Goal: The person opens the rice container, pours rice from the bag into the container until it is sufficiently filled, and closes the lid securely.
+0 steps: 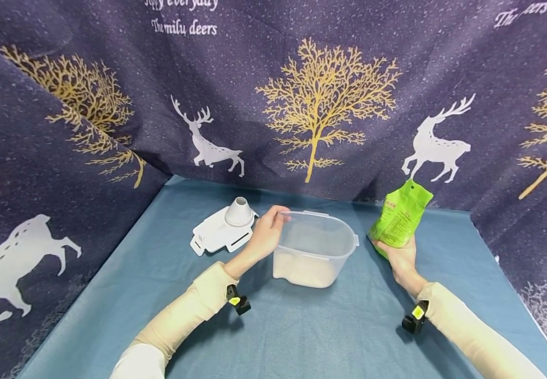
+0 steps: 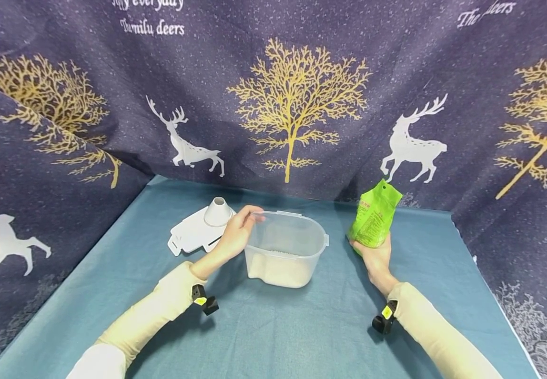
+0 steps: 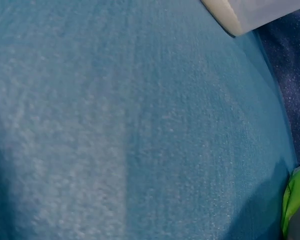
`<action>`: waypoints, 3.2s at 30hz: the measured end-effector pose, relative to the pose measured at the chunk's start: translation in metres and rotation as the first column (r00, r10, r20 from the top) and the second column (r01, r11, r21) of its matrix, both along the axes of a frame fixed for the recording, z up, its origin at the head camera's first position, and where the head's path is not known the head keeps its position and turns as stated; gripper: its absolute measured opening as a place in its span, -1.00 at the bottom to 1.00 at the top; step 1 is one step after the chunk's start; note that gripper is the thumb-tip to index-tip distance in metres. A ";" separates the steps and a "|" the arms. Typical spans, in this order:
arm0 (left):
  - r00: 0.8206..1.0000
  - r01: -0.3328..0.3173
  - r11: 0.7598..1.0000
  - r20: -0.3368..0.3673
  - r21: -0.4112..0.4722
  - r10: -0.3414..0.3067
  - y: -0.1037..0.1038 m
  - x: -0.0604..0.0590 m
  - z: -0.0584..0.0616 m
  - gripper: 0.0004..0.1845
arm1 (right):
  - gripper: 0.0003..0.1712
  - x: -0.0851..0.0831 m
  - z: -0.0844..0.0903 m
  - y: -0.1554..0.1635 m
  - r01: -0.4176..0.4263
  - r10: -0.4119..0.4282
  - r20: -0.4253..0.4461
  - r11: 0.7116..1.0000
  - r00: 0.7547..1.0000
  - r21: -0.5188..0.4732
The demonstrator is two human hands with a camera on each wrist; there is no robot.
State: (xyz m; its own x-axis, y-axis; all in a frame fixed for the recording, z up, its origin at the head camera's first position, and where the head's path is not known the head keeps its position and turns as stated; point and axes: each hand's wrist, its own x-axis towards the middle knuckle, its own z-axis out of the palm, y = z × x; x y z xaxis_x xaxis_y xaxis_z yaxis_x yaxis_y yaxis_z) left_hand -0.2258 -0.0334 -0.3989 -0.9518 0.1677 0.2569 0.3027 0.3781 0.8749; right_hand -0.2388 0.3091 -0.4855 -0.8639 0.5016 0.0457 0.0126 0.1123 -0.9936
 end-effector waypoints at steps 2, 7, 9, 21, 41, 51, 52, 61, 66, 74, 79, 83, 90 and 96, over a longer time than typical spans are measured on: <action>1.000 -0.002 1.000 -0.002 0.002 0.002 0.000 0.000 0.000 -0.71 | -0.22 0.001 0.000 -0.001 0.002 -0.002 0.002 1.000 1.000 0.008; 1.000 -0.008 1.000 0.001 0.008 0.008 0.000 0.000 0.000 -0.71 | -0.24 0.004 0.002 -0.003 0.001 -0.001 0.009 1.000 1.000 0.023; 1.000 -0.010 1.000 0.005 0.010 0.010 0.000 0.000 0.000 -0.71 | -0.24 0.004 0.002 -0.004 -0.002 0.002 0.003 1.000 1.000 0.018; 1.000 -0.009 1.000 -0.002 0.005 0.009 0.001 0.000 0.000 -0.71 | -0.22 0.010 0.000 -0.006 -0.008 0.007 0.034 1.000 0.999 0.027; 1.000 -0.009 1.000 -0.017 0.019 0.009 0.001 0.001 -0.001 -0.72 | -0.28 0.018 -0.002 -0.016 -0.064 0.065 -0.021 0.998 0.998 0.023; 1.000 -0.004 1.000 -0.008 0.022 0.004 0.001 0.002 -0.001 -0.72 | -0.26 0.019 -0.002 -0.021 -0.067 0.066 -0.046 0.998 0.997 -0.020; 1.000 -0.004 1.000 -0.008 0.025 0.004 0.001 0.002 -0.001 -0.71 | -0.25 0.019 -0.002 -0.021 -0.070 0.069 -0.047 0.997 0.997 -0.023; 1.000 -0.005 0.999 -0.009 0.037 0.005 0.002 0.000 -0.001 -0.72 | -0.22 0.020 0.001 -0.021 -0.079 0.078 -0.041 0.997 0.996 -0.018; 1.000 0.004 0.999 -0.011 0.042 -0.003 0.003 -0.001 0.000 -0.72 | -0.25 0.021 0.003 -0.020 -0.079 0.078 -0.037 0.997 0.996 -0.016; 1.000 0.001 0.999 -0.014 0.041 -0.001 0.005 -0.003 0.001 -0.72 | -0.27 0.025 0.004 -0.021 -0.073 0.074 -0.005 0.997 0.997 0.030; 1.000 -0.009 0.999 -0.018 0.044 0.010 0.004 -0.001 0.000 -0.73 | -0.30 0.028 0.002 -0.025 -0.092 0.092 0.010 0.993 0.996 0.074; 1.000 -0.016 0.999 -0.017 0.042 0.017 0.002 0.002 -0.002 -0.73 | -0.32 0.031 0.000 -0.026 -0.116 0.117 0.000 0.991 0.993 0.068; 1.000 -0.009 0.998 -0.010 0.058 0.010 0.002 0.004 -0.004 -0.73 | -0.32 0.035 -0.003 -0.025 -0.148 0.148 0.001 0.988 0.989 0.052; 1.000 -0.009 0.998 -0.005 0.059 0.009 0.002 0.003 -0.005 -0.72 | -0.33 0.038 -0.001 -0.023 -0.158 0.156 0.028 0.985 0.987 0.064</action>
